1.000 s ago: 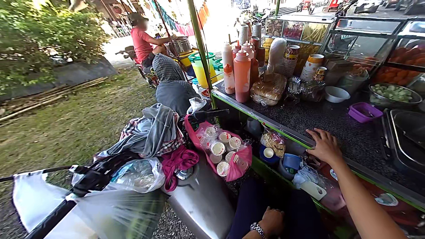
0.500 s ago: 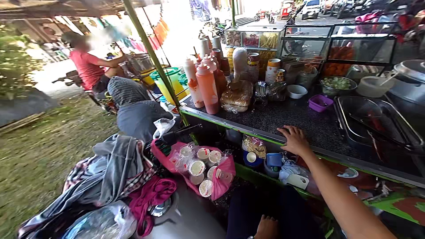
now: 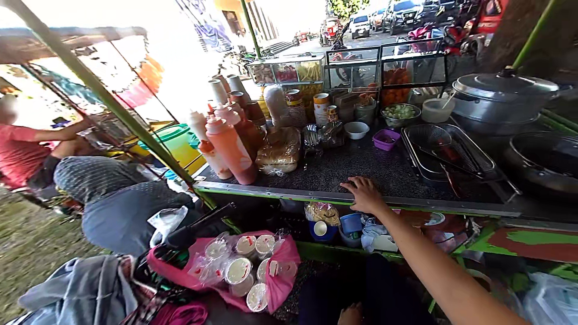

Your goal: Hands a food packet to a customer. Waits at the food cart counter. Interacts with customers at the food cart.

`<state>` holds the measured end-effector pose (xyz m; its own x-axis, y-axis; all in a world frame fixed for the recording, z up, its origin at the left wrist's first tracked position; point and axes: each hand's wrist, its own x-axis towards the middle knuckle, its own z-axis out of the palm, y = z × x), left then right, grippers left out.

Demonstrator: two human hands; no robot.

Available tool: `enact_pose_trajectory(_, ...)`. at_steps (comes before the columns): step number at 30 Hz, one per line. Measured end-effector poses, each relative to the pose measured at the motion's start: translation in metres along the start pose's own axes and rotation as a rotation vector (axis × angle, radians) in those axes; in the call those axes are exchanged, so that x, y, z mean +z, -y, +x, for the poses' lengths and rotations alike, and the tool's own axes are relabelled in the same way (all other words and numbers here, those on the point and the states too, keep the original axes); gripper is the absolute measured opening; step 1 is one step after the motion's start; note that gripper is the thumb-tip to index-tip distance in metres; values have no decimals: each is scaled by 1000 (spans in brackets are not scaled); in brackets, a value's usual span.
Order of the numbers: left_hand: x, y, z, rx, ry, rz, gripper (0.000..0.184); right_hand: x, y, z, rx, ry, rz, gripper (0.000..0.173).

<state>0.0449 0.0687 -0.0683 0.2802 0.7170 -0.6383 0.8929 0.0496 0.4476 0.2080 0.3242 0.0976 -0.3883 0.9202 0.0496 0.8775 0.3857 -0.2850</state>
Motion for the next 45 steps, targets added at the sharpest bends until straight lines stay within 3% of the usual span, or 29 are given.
enact_pose_trajectory(45,2,2,-1,25,-40,-23,44,0,1,-1,-8,0,-17,90)
